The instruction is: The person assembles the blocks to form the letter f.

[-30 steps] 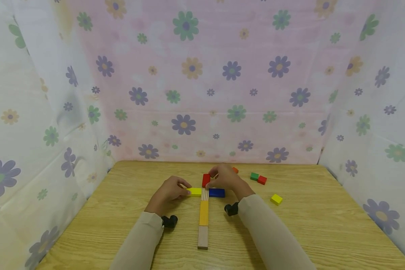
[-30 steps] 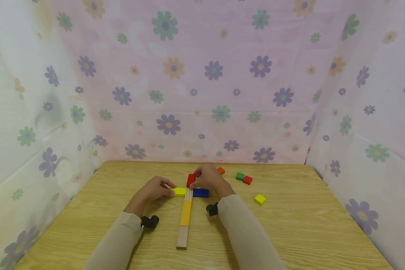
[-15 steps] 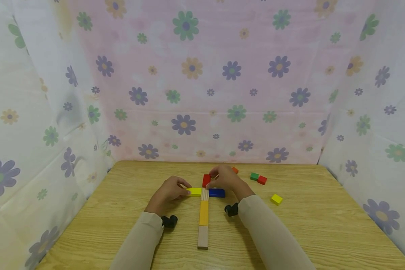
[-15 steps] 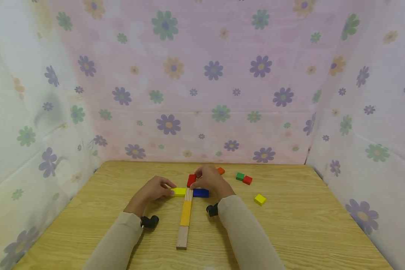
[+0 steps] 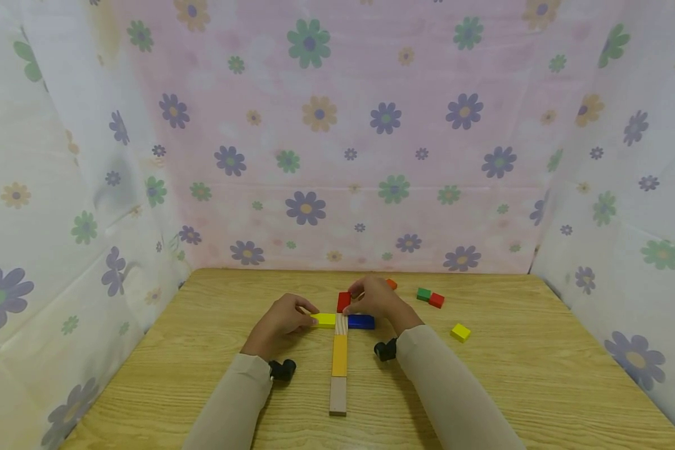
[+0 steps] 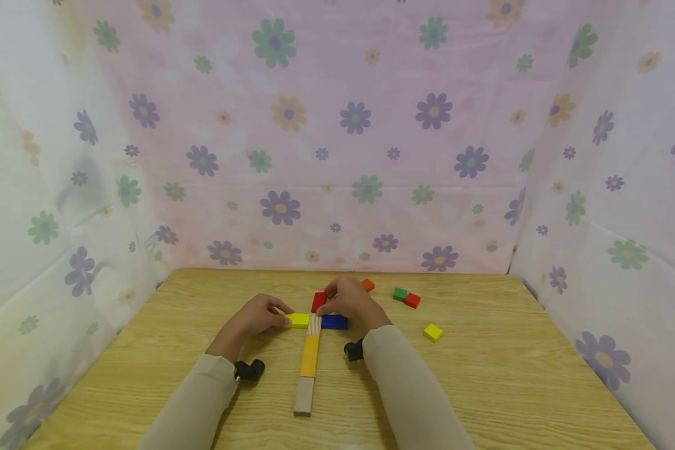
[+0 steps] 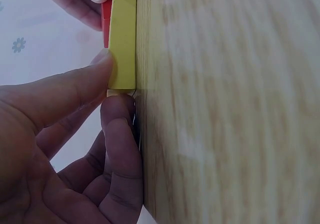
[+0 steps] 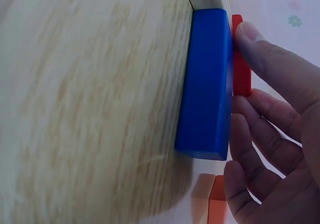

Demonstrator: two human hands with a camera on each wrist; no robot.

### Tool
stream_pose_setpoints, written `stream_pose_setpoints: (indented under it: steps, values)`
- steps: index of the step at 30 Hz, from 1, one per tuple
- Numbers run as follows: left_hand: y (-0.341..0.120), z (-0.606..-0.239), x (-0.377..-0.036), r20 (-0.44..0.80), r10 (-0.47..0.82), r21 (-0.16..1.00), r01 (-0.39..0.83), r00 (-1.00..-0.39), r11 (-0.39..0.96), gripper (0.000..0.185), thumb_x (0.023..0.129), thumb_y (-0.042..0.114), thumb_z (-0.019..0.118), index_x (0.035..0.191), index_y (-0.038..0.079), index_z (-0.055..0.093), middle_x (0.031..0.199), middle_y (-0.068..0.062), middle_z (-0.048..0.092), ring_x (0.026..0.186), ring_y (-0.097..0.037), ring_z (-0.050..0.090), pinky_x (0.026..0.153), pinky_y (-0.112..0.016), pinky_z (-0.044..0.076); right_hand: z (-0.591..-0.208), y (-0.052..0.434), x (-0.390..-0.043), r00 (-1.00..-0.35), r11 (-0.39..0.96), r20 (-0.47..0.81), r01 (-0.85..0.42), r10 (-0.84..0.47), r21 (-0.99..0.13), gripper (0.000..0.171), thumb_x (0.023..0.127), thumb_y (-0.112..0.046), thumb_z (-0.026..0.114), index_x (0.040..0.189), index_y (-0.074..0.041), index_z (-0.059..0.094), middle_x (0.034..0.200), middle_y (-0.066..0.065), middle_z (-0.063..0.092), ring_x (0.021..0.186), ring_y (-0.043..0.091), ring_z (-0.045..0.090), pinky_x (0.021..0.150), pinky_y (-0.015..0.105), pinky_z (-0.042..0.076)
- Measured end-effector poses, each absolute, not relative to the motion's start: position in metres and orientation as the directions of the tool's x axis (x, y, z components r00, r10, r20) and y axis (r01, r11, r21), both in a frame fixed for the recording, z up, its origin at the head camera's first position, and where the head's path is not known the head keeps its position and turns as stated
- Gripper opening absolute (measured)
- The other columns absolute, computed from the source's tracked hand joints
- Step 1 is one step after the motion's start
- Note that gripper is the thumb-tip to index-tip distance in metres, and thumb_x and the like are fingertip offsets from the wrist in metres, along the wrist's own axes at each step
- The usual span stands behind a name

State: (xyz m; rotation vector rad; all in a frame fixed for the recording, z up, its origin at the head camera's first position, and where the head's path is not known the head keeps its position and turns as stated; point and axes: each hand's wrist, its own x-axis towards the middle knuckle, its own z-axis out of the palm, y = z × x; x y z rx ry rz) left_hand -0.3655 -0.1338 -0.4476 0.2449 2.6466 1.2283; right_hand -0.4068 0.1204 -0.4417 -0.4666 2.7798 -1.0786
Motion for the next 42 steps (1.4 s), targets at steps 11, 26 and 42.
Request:
stream_pose_setpoints:
  steps: [11, 26, 42]
  values:
    - [-0.1335, -0.4467, -0.3639, -0.115, 0.23, 0.775, 0.057, -0.966, 0.63, 0.021, 0.091, 0.016, 0.08, 0.111, 0.013, 0.08, 0.1, -0.005, 0.074, 0.078, -0.017, 0.067, 0.071, -0.031, 0.058, -0.4445, 0.1208, -0.408, -0.949, 0.692, -0.036, -0.203, -0.314, -0.693, 0.053, 0.082, -0.033, 0.09, 0.126, -0.01, 0.073, 0.115, 0.002, 0.073, 0.106, 0.019, 0.069, 0.097, 0.042, 0.057]
    - [-0.1328, -0.444, -0.3607, -0.116, 0.225, 0.774, 0.054, -0.968, 0.631, 0.021, 0.09, 0.014, 0.08, 0.111, 0.012, 0.08, 0.101, -0.005, 0.073, 0.078, -0.018, 0.065, 0.071, -0.031, 0.058, -0.4475, 0.1219, -0.4074, -0.948, 0.687, -0.052, -0.188, -0.313, -0.702, 0.052, 0.086, -0.033, 0.086, 0.131, -0.011, 0.071, 0.12, 0.003, 0.072, 0.109, 0.021, 0.068, 0.1, 0.044, 0.056]
    - [-0.132, -0.4422, -0.361, -0.13, 0.224, 0.787, 0.037, -0.966, 0.615, 0.022, 0.09, 0.014, 0.08, 0.112, 0.012, 0.08, 0.095, -0.006, 0.073, 0.078, -0.018, 0.065, 0.071, -0.031, 0.058, -0.4466, 0.1218, -0.4047, -0.949, 0.672, -0.047, -0.186, -0.313, -0.717, 0.05, 0.087, -0.033, 0.085, 0.13, -0.011, 0.072, 0.12, 0.004, 0.072, 0.107, 0.02, 0.068, 0.099, 0.044, 0.056]
